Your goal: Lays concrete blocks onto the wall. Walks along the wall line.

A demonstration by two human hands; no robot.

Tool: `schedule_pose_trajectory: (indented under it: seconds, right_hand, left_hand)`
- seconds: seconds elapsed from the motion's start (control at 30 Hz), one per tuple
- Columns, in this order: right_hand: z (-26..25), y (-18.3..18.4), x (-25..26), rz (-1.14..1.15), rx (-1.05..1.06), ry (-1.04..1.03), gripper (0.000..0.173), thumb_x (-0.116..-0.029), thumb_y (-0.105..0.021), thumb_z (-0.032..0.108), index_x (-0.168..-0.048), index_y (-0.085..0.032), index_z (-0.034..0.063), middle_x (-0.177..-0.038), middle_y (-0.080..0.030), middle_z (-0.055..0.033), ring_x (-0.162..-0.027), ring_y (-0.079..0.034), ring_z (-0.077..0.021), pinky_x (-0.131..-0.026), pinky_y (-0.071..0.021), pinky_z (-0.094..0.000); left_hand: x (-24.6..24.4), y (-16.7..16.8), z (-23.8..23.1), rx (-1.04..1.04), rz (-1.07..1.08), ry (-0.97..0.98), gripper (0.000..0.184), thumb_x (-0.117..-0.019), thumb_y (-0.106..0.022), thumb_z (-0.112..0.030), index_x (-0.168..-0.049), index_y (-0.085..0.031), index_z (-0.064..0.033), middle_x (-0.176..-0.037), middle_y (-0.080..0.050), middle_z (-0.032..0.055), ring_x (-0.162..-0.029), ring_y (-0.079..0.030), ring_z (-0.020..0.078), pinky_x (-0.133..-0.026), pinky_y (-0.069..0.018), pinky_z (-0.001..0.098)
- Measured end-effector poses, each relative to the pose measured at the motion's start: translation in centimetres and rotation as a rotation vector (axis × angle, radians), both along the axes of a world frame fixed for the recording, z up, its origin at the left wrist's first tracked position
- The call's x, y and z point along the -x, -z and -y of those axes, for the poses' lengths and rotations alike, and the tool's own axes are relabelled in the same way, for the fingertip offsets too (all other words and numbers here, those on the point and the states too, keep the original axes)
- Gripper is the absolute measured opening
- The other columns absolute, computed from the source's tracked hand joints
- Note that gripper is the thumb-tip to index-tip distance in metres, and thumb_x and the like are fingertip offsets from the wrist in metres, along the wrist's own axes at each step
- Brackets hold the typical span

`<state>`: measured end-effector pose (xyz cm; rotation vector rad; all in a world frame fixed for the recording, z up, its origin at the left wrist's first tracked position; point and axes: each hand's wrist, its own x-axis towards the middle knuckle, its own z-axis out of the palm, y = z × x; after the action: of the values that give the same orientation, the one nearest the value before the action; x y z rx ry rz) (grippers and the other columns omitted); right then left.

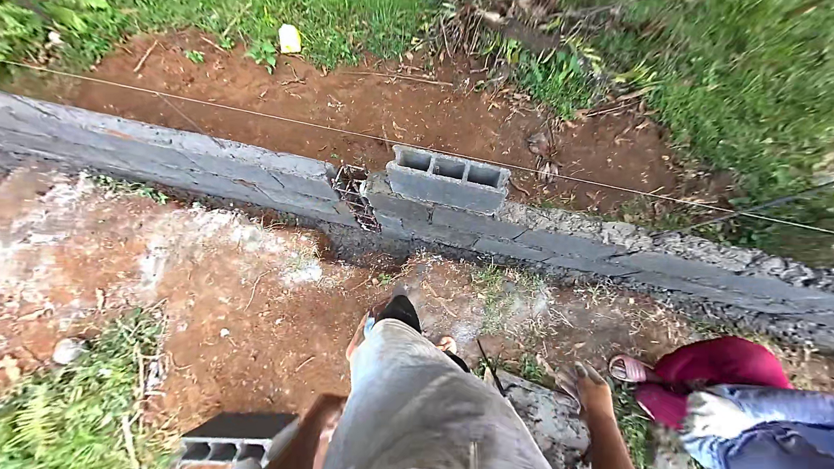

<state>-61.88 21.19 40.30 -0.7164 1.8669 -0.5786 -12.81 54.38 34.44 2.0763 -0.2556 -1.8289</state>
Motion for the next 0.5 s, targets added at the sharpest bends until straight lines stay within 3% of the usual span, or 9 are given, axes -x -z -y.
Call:
schedule_pose_trajectory:
  seconds: [0.03, 0.07, 0.17, 0.27, 0.37, 0.43, 0.5]
  right_hand:
    - [-0.3, -0.4, -0.6, -0.001, 0.008, 0.008, 0.038, -0.1123, -0.045, 0.020, -0.140, -0.052, -0.0044, -0.120, -0.068, -0.0246, -0.093, -0.073, -0.0285, -0.081, -0.0611, -0.0443]
    - [-0.9, -0.4, -1.1, -0.006, 0.007, 0.016, 0.037, -0.1121, -0.046, 0.020, -0.140, -0.053, -0.0039, -0.119, -0.069, -0.0242, -0.092, -0.073, -0.0283, -0.081, -0.0615, -0.0442]
    - [-5.2, 1.0, -2.1, -0.008, -0.067, 0.085, 0.038, -0.1122, -0.046, 0.021, -0.140, -0.052, -0.0035, -0.121, -0.068, -0.0239, -0.095, -0.072, -0.0287, -0.082, -0.0601, -0.0445]
    - [-12.1, 1.9, -4.4, 0.001, -0.181, 0.182, 0.040, -0.1124, -0.044, 0.020, -0.143, -0.048, -0.0062, -0.127, -0.065, -0.0269, -0.101, -0.070, -0.0302, -0.086, -0.0582, -0.0443]
    - [-18.7, -1.2, -9.5, 0.017, -0.286, 0.251, 0.040, -0.1119, -0.043, 0.015, -0.144, -0.046, -0.0088, -0.132, -0.060, -0.0303, -0.106, -0.067, -0.0333, -0.089, -0.0559, -0.0455]
    - [-20.3, -6.7, -14.6, 0.031, -0.439, 0.233, 0.042, -0.1127, -0.042, 0.015, -0.149, -0.043, -0.0068, -0.144, -0.055, -0.0280, -0.125, -0.062, -0.0356, -0.104, -0.0498, -0.0475]
    - [-23.4, -8.2, -18.7, -0.123, -0.339, 0.182, 0.039, -0.1105, -0.047, 0.015, -0.135, -0.054, -0.0149, -0.131, -0.063, -0.0326, -0.117, -0.066, -0.0383, -0.100, -0.0532, -0.0478]
  left_hand:
    - [-0.9, -0.4, 4.2, -0.164, 0.120, -0.023, 0.030, -0.1060, -0.056, -0.014, -0.128, -0.062, 0.0056, -0.120, -0.065, 0.0254, -0.107, -0.064, 0.0354, -0.097, -0.0504, 0.0519]
    - [-2.3, 0.1, 7.3, -0.178, 0.206, -0.064, 0.034, -0.1046, -0.059, -0.023, -0.128, -0.064, 0.0015, -0.117, -0.067, 0.0238, -0.103, -0.065, 0.0346, -0.092, -0.0529, 0.0537]
    - [-7.6, -0.8, 14.5, 0.005, 0.241, -0.173, 0.040, -0.1084, -0.052, -0.028, -0.133, -0.058, 0.0027, -0.115, -0.065, 0.0231, -0.096, -0.065, 0.0307, -0.086, -0.0547, 0.0486]
    - [-11.5, -3.5, 20.2, 0.114, 0.244, -0.287, 0.045, -0.1098, -0.050, -0.028, -0.143, -0.050, 0.0018, -0.129, -0.062, 0.0257, -0.106, -0.067, 0.0325, -0.090, -0.0563, 0.0471]
    - [-14.4, -4.2, 22.5, 0.188, 0.239, -0.298, 0.041, -0.1097, -0.049, -0.021, -0.145, -0.050, 0.0002, -0.137, -0.058, 0.0264, -0.109, -0.068, 0.0335, -0.091, -0.0576, 0.0459]
    - [-16.2, -3.4, 22.0, 0.166, 0.248, -0.231, 0.041, -0.1098, -0.050, -0.024, -0.142, -0.052, 0.0007, -0.132, -0.061, 0.0260, -0.106, -0.069, 0.0325, -0.089, -0.0579, 0.0459]
    - [-18.0, -1.6, 20.0, 0.081, 0.267, -0.095, 0.044, -0.1084, -0.052, -0.031, -0.136, -0.057, 0.0026, -0.123, -0.065, 0.0248, -0.102, -0.069, 0.0324, -0.089, -0.0577, 0.0488]
